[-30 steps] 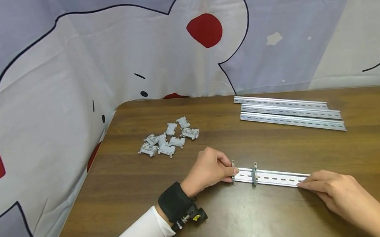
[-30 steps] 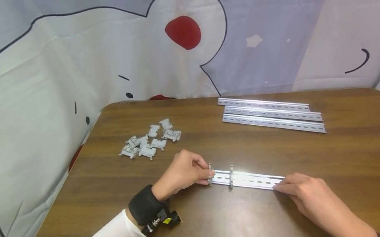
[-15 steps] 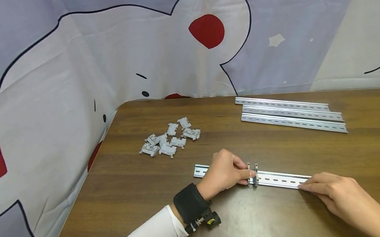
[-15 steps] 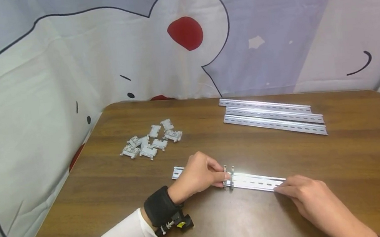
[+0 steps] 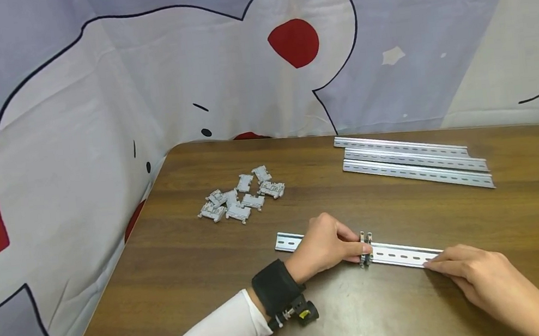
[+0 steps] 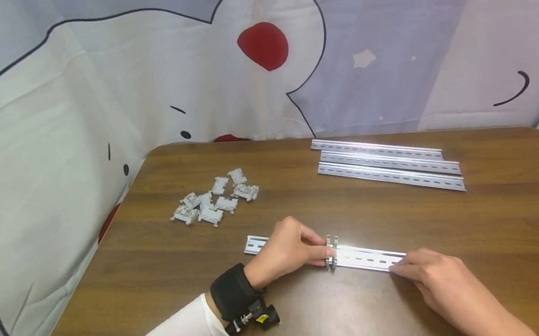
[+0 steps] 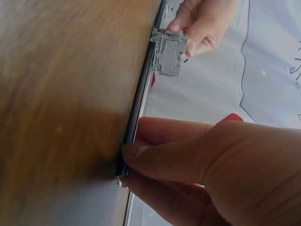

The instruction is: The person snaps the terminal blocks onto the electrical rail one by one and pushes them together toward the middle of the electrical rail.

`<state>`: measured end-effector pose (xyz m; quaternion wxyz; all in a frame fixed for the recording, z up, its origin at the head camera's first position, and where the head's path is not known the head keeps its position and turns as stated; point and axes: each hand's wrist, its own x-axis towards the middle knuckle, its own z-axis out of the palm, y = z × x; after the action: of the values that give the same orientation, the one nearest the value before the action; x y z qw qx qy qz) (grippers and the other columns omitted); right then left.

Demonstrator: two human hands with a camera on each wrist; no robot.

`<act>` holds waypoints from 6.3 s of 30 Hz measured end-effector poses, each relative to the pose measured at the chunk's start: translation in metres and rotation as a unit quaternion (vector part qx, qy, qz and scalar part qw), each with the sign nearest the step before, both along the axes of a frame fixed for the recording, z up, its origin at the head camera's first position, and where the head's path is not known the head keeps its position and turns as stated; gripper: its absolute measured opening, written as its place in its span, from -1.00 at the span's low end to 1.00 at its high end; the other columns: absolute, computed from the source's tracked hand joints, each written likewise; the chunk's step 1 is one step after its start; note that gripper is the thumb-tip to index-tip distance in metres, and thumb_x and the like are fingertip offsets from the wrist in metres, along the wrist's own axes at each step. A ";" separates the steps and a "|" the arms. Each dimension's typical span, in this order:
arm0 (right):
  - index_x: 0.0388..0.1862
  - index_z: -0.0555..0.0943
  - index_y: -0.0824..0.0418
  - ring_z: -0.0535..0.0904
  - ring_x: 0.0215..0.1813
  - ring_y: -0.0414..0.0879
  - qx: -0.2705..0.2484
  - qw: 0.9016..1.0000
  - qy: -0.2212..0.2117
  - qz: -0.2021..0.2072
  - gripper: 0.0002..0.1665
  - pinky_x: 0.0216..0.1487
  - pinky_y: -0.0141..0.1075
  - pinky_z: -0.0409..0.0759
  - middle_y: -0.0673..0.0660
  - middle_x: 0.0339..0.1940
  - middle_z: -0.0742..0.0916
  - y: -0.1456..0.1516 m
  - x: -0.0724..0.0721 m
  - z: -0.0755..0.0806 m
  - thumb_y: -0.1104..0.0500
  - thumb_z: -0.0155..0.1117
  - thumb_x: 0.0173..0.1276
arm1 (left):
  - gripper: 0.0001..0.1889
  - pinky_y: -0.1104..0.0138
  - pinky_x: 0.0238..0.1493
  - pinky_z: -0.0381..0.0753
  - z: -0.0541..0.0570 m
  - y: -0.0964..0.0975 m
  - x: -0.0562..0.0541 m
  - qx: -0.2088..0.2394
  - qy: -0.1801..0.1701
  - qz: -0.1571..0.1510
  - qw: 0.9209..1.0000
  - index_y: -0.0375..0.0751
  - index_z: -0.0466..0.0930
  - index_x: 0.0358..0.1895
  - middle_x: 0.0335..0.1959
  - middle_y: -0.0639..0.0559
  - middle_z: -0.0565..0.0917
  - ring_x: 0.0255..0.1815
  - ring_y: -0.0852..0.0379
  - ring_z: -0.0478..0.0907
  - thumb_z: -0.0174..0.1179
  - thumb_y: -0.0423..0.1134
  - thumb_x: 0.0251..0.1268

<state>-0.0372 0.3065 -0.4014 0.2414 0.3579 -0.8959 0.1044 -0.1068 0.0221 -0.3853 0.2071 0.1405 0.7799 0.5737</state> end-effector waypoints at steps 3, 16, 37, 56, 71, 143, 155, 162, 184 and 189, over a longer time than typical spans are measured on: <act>-0.33 0.77 0.07 0.64 -0.33 -0.19 -0.001 1.000 -0.003 0.002 -0.21 -0.38 -0.37 0.55 -0.16 -0.33 0.69 0.000 0.001 0.000 -0.13 -0.46 0.61 | -0.87 0.36 -0.45 0.68 -0.002 0.002 0.000 0.006 -0.006 -0.003 1.000 -0.25 0.80 -0.39 -0.52 0.11 0.74 -0.56 0.19 0.71 0.48 -0.26 0.02; -0.34 0.78 0.07 0.61 -0.36 -0.23 0.001 1.000 -0.007 -0.004 -0.19 -0.41 -0.33 0.55 -0.17 -0.35 0.67 -0.002 0.000 0.002 -0.12 -0.48 0.61 | -0.81 0.49 -0.47 0.61 -0.005 0.009 0.004 -0.030 0.047 -0.014 0.998 -0.22 0.80 -0.28 -0.50 0.13 0.76 -0.57 0.36 0.68 0.45 -0.19 0.09; -0.12 0.70 0.21 0.64 -0.19 -0.11 0.029 0.999 -0.018 -0.005 -0.25 -0.27 -0.38 0.59 0.02 -0.13 0.67 -0.008 0.017 0.002 -0.10 -0.47 0.63 | -0.85 0.33 -0.47 0.68 -0.001 0.012 0.009 0.028 -0.043 -0.004 0.999 -0.34 0.77 -0.30 -0.52 0.00 0.75 -0.56 0.10 0.72 0.43 -0.32 0.10; 0.02 0.69 0.20 0.70 -0.10 0.11 0.042 0.997 -0.057 -0.020 -0.31 -0.26 -0.05 0.66 0.16 -0.06 0.76 -0.012 0.018 0.005 -0.23 -0.26 0.58 | -0.90 0.43 -0.55 0.57 0.008 -0.011 0.000 -0.080 0.081 -0.048 0.992 -0.15 0.77 -0.38 -0.58 0.11 0.71 -0.62 0.26 0.62 0.36 -0.22 0.22; 0.04 0.69 0.18 0.71 -0.06 0.10 0.037 0.997 -0.060 -0.026 -0.59 -0.18 -0.08 0.64 0.15 -0.02 0.75 -0.018 0.018 0.009 -0.05 0.25 0.38 | -0.82 0.26 -0.66 0.42 0.039 -0.117 -0.051 -0.398 0.228 0.158 0.875 -0.01 0.73 -0.31 -0.31 0.06 0.72 -0.55 0.12 0.53 0.40 -0.01 0.14; -0.01 0.72 0.16 0.70 -0.06 0.04 0.038 0.999 -0.031 -0.015 -0.35 -0.18 -0.12 0.63 0.07 -0.05 0.76 -0.013 0.018 -0.002 -0.26 -0.14 0.53 | -0.86 0.19 -0.29 0.54 0.052 -0.139 -0.055 -0.458 0.144 0.028 0.877 -0.24 0.70 -0.36 -0.31 -0.04 0.69 -0.36 0.05 0.55 0.41 -0.44 -0.04; 0.02 0.70 0.16 0.70 -0.05 0.06 0.042 0.998 -0.049 -0.027 -0.51 -0.20 -0.09 0.65 0.09 -0.03 0.75 -0.013 0.021 0.002 -0.17 0.12 0.46 | -0.80 0.27 -0.39 0.55 0.053 -0.116 -0.035 -0.377 0.161 0.002 0.912 -0.13 0.58 -0.63 -0.65 0.11 0.60 -0.79 0.26 0.53 0.42 -0.42 -0.07; 0.02 0.71 0.13 0.70 -0.04 0.05 0.038 0.998 -0.048 -0.031 -0.52 -0.19 -0.10 0.63 0.07 -0.02 0.75 -0.012 0.022 0.001 -0.18 0.15 0.43 | -0.72 0.40 -0.65 0.29 0.048 -0.103 -0.029 -0.350 0.176 -0.014 0.920 -0.11 0.38 -0.76 -0.91 0.18 0.40 -0.88 0.30 0.46 0.19 -0.51 -0.13; 0.05 0.69 0.18 0.68 0.00 0.13 0.040 0.997 -0.062 -0.032 -0.52 -0.16 -0.05 0.64 0.15 0.02 0.74 -0.013 0.020 0.003 -0.15 0.20 0.41 | -0.50 0.37 -0.67 0.03 0.036 -0.079 -0.006 -0.392 0.264 0.012 0.881 -0.01 0.06 -0.79 -0.74 0.20 0.01 -0.67 0.22 -0.03 0.16 -0.62 -0.20; 0.08 0.67 0.19 0.68 0.01 0.13 0.038 0.996 -0.069 -0.038 -0.55 -0.13 -0.04 0.63 0.17 0.03 0.73 -0.014 0.020 0.007 0.01 0.38 0.26 | -0.57 0.31 -0.69 0.25 0.031 -0.073 0.001 -0.392 0.318 0.043 0.862 -0.07 0.23 -0.76 -0.74 0.16 0.19 -0.68 0.19 0.17 0.26 -0.61 -0.19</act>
<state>-0.0175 0.2929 -0.3942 0.1686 0.3241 -0.9270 0.0852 -0.1054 -0.0513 -0.3546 -0.0392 0.1885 0.9692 0.1533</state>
